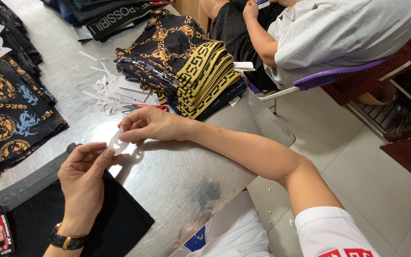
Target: The person attaches paper tags to pairs of boxer briefs using a red hand tagging tool, cutting plastic fasteners with small scissors and pressing the fastener through the waistband. They fold each finished pair, stack it with others, and repeat the process for several pairs.
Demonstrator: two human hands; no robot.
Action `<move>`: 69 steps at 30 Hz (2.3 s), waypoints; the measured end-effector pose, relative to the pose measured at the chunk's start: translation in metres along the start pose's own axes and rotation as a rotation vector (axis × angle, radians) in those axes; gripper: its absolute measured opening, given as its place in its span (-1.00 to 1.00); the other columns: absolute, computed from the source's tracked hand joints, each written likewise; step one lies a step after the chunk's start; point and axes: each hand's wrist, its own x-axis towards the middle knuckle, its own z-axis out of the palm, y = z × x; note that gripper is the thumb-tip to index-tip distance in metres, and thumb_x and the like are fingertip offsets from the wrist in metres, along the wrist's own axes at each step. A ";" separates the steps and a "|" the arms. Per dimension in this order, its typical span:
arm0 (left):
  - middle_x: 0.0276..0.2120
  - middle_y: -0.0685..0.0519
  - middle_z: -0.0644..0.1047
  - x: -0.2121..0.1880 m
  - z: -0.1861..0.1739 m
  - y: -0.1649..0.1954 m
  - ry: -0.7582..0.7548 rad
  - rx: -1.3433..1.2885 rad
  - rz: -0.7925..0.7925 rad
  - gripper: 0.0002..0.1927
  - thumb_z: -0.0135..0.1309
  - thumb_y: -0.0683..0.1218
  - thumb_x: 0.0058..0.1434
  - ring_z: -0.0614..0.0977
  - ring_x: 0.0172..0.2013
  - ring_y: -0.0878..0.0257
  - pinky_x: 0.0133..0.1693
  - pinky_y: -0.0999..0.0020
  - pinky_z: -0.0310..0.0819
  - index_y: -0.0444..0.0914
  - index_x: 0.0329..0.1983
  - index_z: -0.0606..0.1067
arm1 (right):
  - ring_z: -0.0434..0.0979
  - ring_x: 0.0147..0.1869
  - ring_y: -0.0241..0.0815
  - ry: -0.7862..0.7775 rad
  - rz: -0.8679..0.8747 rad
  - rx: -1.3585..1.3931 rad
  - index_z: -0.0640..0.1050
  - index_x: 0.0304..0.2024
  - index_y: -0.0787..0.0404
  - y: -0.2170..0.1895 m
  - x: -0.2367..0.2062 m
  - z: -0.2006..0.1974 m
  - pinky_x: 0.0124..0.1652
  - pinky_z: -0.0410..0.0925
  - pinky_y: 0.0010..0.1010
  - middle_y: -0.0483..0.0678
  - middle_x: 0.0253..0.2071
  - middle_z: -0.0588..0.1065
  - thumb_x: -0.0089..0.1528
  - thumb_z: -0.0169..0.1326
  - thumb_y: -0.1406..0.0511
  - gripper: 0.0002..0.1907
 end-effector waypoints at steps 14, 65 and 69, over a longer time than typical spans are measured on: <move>-0.16 -0.09 0.61 -0.001 -0.004 -0.001 0.014 -0.019 -0.004 -0.74 0.13 -0.28 0.32 0.70 -0.15 0.24 -0.06 0.42 0.64 -0.39 0.07 0.48 | 0.57 -0.29 -0.40 0.029 0.067 -0.074 0.62 -0.11 0.29 -0.027 -0.009 0.006 -0.26 0.53 -0.54 -0.13 -0.35 0.57 0.31 0.14 0.17 -0.70; 0.02 -0.05 0.47 0.043 -0.069 0.007 0.016 1.134 0.560 -0.60 0.21 -0.11 0.33 0.42 0.11 0.01 0.15 0.11 0.30 -0.30 0.19 0.50 | 0.48 -0.59 -0.44 0.235 0.078 -0.420 0.64 -0.20 0.38 -0.006 0.084 0.033 -0.65 0.32 -0.58 -0.13 -0.56 0.54 0.26 0.20 0.29 -0.78; 0.02 -0.05 0.44 0.044 -0.069 0.006 0.005 1.155 0.526 -0.65 0.23 -0.08 0.31 0.38 0.12 0.01 0.18 0.10 0.27 -0.29 0.12 0.52 | 0.60 -0.32 -0.34 0.298 -0.243 -0.866 0.65 -0.11 0.30 -0.002 0.085 0.026 -0.32 0.48 -0.43 -0.10 -0.35 0.57 0.28 0.27 0.15 -0.67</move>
